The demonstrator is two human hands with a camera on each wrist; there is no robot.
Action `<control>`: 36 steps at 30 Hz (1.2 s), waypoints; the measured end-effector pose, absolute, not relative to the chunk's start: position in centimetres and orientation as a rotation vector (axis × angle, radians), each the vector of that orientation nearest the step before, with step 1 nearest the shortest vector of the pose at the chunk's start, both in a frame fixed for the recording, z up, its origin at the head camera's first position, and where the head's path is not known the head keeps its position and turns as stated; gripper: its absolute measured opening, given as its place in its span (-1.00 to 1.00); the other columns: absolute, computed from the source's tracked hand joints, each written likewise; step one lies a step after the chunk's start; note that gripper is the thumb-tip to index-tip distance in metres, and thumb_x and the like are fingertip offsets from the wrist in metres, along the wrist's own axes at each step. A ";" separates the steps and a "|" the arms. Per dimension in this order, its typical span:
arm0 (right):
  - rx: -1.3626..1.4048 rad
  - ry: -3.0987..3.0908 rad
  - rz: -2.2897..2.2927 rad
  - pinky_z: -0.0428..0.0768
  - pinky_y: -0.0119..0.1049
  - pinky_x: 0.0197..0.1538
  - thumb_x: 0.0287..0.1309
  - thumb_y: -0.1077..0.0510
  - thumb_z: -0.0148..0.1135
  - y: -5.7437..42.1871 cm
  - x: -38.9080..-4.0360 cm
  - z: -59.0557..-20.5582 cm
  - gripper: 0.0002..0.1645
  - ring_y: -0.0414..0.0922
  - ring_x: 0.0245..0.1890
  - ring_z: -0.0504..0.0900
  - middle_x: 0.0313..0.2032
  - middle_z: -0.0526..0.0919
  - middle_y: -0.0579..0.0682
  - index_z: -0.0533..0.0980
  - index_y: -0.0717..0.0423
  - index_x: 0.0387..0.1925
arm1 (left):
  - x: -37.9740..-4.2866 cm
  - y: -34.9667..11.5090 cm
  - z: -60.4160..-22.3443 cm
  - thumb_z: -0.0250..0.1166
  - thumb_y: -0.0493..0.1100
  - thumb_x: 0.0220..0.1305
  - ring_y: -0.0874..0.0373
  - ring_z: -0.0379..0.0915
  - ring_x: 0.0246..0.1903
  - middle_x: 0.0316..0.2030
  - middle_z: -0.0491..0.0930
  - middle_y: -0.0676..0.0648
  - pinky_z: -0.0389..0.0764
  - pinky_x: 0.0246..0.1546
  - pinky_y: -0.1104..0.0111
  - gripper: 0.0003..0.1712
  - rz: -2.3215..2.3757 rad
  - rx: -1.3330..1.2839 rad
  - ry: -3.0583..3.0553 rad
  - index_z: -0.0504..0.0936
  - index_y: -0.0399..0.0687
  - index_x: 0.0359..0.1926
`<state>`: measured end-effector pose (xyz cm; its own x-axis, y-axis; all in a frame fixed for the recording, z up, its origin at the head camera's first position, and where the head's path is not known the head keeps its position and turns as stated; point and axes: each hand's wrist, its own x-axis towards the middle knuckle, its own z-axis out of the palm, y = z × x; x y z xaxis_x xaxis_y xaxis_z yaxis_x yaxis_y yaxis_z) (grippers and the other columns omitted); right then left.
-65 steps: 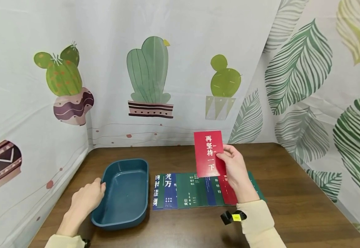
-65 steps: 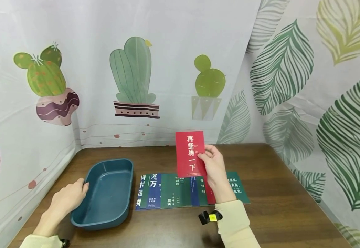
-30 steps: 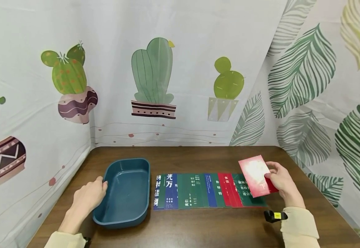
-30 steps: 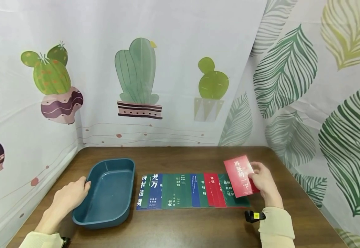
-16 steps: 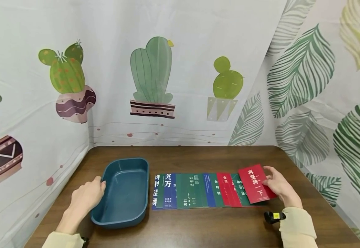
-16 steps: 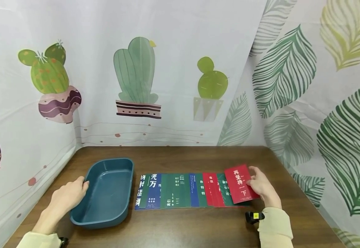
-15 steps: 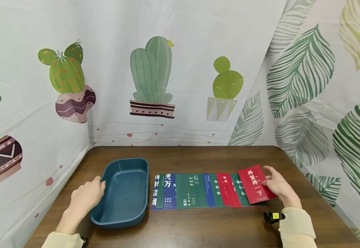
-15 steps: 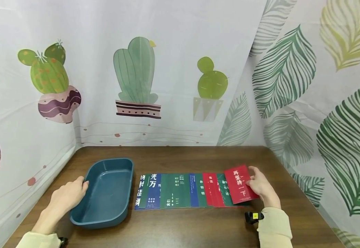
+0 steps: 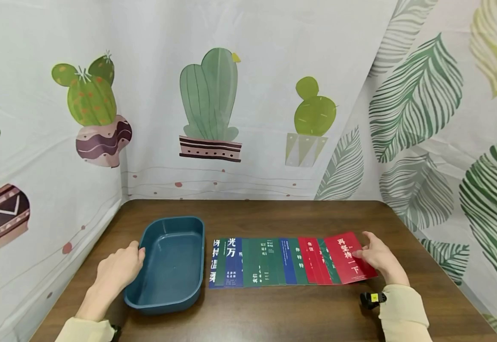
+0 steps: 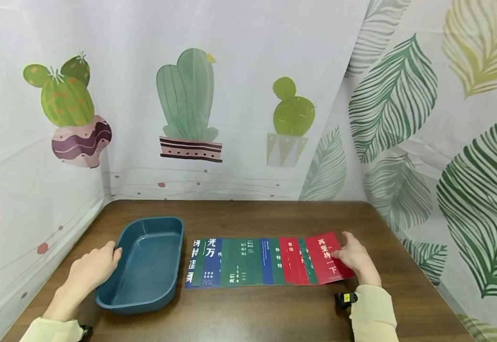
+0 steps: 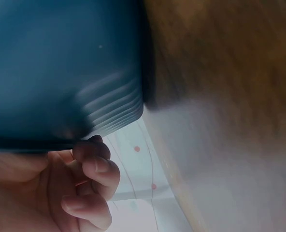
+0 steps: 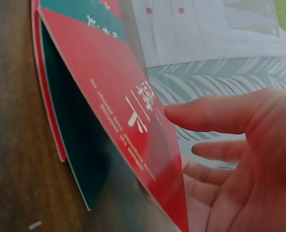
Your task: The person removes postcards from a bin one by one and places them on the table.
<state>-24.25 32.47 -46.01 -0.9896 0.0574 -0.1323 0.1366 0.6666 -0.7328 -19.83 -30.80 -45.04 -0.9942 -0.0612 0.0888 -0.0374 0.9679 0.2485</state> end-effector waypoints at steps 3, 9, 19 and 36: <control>0.193 2.860 -1.092 0.52 0.05 -0.10 0.07 0.26 0.29 32.3 -24.4 -45.9 -0.06 0.19 -0.19 0.56 -0.10 0.50 0.48 0.00 0.50 0.35 | -19.9 -30.9 -45.1 -0.04 -0.06 0.46 -0.42 0.51 -0.38 -0.30 0.56 -0.48 0.46 -0.46 -0.16 -0.58 -0.378 0.077 -3.022 0.45 -0.40 -0.04; 0.221 2.912 -0.934 0.41 0.20 0.04 0.07 0.21 0.33 32.1 -24.5 -45.7 -0.05 0.33 -0.04 0.47 0.00 0.44 0.55 0.02 0.52 0.33 | -20.0 -30.9 -44.9 -0.04 -0.06 0.47 -0.42 0.51 -0.37 -0.27 0.56 -0.49 0.46 -0.46 -0.17 -0.57 -0.376 0.087 -3.035 0.44 -0.41 -0.01; 0.299 2.921 -0.797 0.31 0.30 0.15 0.05 0.10 0.40 32.1 -24.7 -46.1 0.02 0.47 0.16 0.25 0.20 0.22 0.60 0.04 0.56 0.30 | -20.0 -30.7 -44.8 -0.03 -0.06 0.47 -0.43 0.51 -0.36 -0.27 0.56 -0.49 0.46 -0.46 -0.17 -0.57 -0.372 0.090 -3.040 0.44 -0.41 -0.01; 0.341 2.943 -0.711 0.43 0.30 0.01 -0.03 0.10 0.46 30.8 -24.3 -45.9 0.04 0.45 0.06 0.33 0.14 0.26 0.61 0.09 0.54 0.29 | -20.0 -30.8 -44.9 -0.03 -0.06 0.46 -0.44 0.51 -0.36 -0.28 0.56 -0.49 0.46 -0.45 -0.17 -0.58 -0.378 0.093 -3.032 0.45 -0.41 -0.03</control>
